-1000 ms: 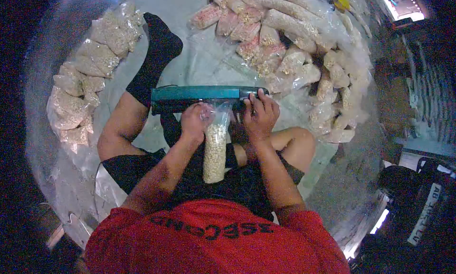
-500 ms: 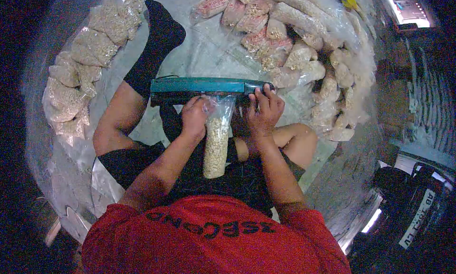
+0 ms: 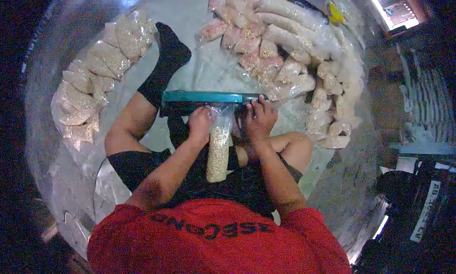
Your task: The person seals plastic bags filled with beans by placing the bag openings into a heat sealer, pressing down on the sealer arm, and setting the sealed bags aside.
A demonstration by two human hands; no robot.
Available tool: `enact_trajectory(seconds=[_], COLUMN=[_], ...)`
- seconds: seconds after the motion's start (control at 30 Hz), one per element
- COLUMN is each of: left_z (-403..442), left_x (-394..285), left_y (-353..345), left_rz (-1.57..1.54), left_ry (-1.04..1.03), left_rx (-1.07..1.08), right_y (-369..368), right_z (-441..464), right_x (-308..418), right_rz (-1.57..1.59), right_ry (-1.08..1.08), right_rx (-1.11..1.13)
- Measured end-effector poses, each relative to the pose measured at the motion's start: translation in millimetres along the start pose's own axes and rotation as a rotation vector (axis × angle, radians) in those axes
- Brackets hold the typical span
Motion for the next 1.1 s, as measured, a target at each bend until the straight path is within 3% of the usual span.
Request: enact_trajectory(seconds=[0.23,0.43,0.5,0.57,0.67,0.73,0.77,0.8,0.87,0.93,1.0,1.03,1.07,1.1], left_z=[8,12,5,-38,-121,-195,-216,-227,-218,-177,-140,-153,-139,-165], left_x=[6,10,12,-22,-35,-76,-82,-84,-141,-168,-118,-86,-38,-19], left_y=[5,-1,0,-34,-73,-83,-78,-74,-41,26,73,77,113,99], left_rz=[0.061,-0.033,-0.082,0.562,0.662,0.755,0.640,0.524,0.074,-0.143,-0.354,-0.399,-0.415,-0.437], left_ry=[0.009,0.015,0.037,-0.327,-0.398,-0.375,-0.315,-0.254,-0.398,-0.541,-0.164,0.014,0.196,0.411], left_rx=[-0.043,0.019,0.047,0.123,0.296,0.315,0.366,0.421,0.355,0.250,0.248,0.226,0.137,0.078], right_y=[74,79,76,24,-20,6,8,10,40,38,58,67,81,91], right_z=[51,29,-19,-102,-173,-162,-158,-159,-126,-132,-109,-107,-98,-95], right_x=[57,69,52,34,36,81,87,99,134,141,155,167,183,195], right_rz=[-0.120,-0.065,0.143,0.733,1.013,1.048,1.071,0.997,1.281,1.236,1.037,1.152,1.224,1.301], right_ry=[0.171,0.107,-0.115,-0.539,-0.537,-0.493,-0.482,-0.300,-0.424,-0.426,-0.472,-0.592,-0.575,-0.559], right_rx=[-0.027,0.095,0.120,0.356,0.702,1.090,1.098,1.203,1.128,1.168,1.209,1.206,1.210,1.215])
Point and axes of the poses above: each hand's wrist, its own z-axis towards the middle knuckle, its own y-axis out of the back of the hand, x = y × z, the point moved 10 cm from there along z, towards the middle knuckle, and after that the axes turned 5 degrees about y, right-handed, at the moved point
